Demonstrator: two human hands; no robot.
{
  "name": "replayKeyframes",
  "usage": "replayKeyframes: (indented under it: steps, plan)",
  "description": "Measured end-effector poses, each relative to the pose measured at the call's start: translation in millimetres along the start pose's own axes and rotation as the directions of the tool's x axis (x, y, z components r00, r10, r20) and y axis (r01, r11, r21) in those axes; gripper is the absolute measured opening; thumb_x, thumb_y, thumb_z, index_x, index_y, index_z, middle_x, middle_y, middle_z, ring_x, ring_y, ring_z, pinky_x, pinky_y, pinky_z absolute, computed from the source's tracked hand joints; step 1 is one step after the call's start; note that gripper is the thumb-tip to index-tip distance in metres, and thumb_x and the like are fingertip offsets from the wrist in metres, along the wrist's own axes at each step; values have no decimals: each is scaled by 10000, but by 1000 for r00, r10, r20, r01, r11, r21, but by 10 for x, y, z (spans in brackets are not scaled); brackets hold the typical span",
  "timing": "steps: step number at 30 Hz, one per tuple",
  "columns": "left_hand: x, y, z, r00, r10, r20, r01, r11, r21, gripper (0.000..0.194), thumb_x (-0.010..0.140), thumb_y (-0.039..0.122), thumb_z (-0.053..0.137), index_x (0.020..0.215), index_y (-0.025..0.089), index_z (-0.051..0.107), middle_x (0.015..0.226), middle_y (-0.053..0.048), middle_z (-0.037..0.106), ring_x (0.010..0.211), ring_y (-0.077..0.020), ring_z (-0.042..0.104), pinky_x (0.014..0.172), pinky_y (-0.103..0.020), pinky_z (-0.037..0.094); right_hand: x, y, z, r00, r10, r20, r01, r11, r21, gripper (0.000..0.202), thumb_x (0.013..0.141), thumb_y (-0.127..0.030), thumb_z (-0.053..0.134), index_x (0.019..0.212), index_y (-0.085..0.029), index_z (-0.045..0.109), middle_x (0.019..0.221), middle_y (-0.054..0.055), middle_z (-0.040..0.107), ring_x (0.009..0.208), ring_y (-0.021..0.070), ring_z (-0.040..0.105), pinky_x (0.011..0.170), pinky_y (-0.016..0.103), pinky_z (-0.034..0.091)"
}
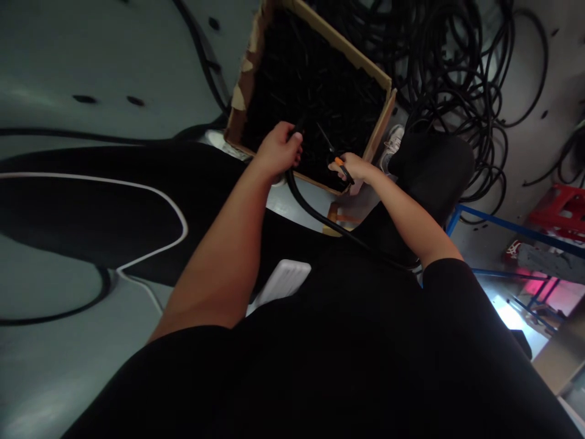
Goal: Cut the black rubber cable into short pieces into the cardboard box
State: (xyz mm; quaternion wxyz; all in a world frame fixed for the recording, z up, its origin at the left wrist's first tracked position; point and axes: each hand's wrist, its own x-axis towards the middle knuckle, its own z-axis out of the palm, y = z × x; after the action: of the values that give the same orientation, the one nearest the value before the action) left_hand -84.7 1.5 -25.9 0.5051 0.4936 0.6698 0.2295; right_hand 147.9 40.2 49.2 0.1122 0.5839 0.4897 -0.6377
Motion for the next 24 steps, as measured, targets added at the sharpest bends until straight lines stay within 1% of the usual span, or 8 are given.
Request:
replayKeyframes:
  steps: [5, 8, 11, 14, 16, 18, 21, 24]
  plan:
    - [-74, 161, 5, 988, -117, 102, 125, 989, -81, 396, 1231, 568, 536, 1304, 201, 663, 907, -55, 627, 830, -234, 732, 877, -458, 669, 25, 37, -46, 995, -97, 14, 97, 995, -26, 185, 1005, -89, 752, 956, -215, 625, 866, -2, 624, 797, 155, 617, 599, 193, 535]
    - [-139, 282, 15, 979, -92, 181, 101, 994, -41, 260, 1206, 419, 540, 1146, 190, 649, 875, -36, 604, 750, -184, 655, 814, -379, 636, 29, 9, -81, 992, -121, 42, 125, 987, -99, 185, 981, -91, 749, 947, -222, 624, 834, -14, 612, 786, 158, 600, 601, 208, 521]
    - [-178, 344, 29, 971, -18, 238, 23, 1000, -17, 235, 1168, 383, 550, 1049, 200, 637, 846, -30, 608, 721, -175, 613, 777, -327, 611, 46, -29, -124, 989, -135, 61, 145, 967, -207, 201, 966, -107, 764, 888, -220, 618, 813, -12, 619, 802, 169, 625, 711, 251, 573]
    - [-189, 365, 32, 971, 20, 240, -22, 1000, 6, 233, 1157, 382, 550, 1026, 212, 640, 830, -34, 617, 737, -196, 622, 792, -326, 618, 79, -29, -175, 984, -172, -54, 144, 933, -330, 220, 944, -209, 868, 1037, -206, 668, 972, 34, 722, 984, 231, 725, 973, 346, 642]
    - [-188, 381, 25, 975, 7, 223, -10, 1000, 11, 215, 1162, 360, 543, 1050, 207, 645, 840, -38, 621, 747, -203, 637, 821, -347, 633, 106, -3, -200, 953, -254, -164, 179, 910, -375, 441, 942, -322, 918, 1270, -191, 654, 1216, 107, 767, 1187, 299, 752, 1151, 462, 629]
    - [-189, 407, 12, 978, -15, 206, 15, 1000, 2, 199, 1172, 342, 538, 1102, 197, 655, 865, -41, 623, 747, -201, 647, 838, -370, 647, 130, 31, -210, 914, -352, -204, 243, 874, -420, 598, 988, -421, 887, 1444, -187, 579, 1428, 174, 724, 1348, 348, 726, 1268, 566, 575]
    - [-202, 449, -6, 979, -37, 200, 41, 999, -15, 205, 1192, 335, 530, 1174, 188, 672, 897, -46, 623, 753, -202, 672, 852, -406, 669, 139, 68, -203, 877, -448, -172, 325, 818, -475, 603, 1076, -497, 772, 1525, -205, 497, 1547, 196, 661, 1443, 373, 691, 1334, 638, 518]
    - [-222, 476, -14, 977, -36, 211, 42, 999, -24, 217, 1195, 325, 526, 1194, 181, 689, 906, -55, 629, 789, -221, 711, 894, -455, 691, 89, 55, -193, 861, -483, -159, 355, 794, -493, 537, 1122, -525, 701, 1512, -234, 474, 1556, 175, 649, 1441, 374, 689, 1323, 639, 524]
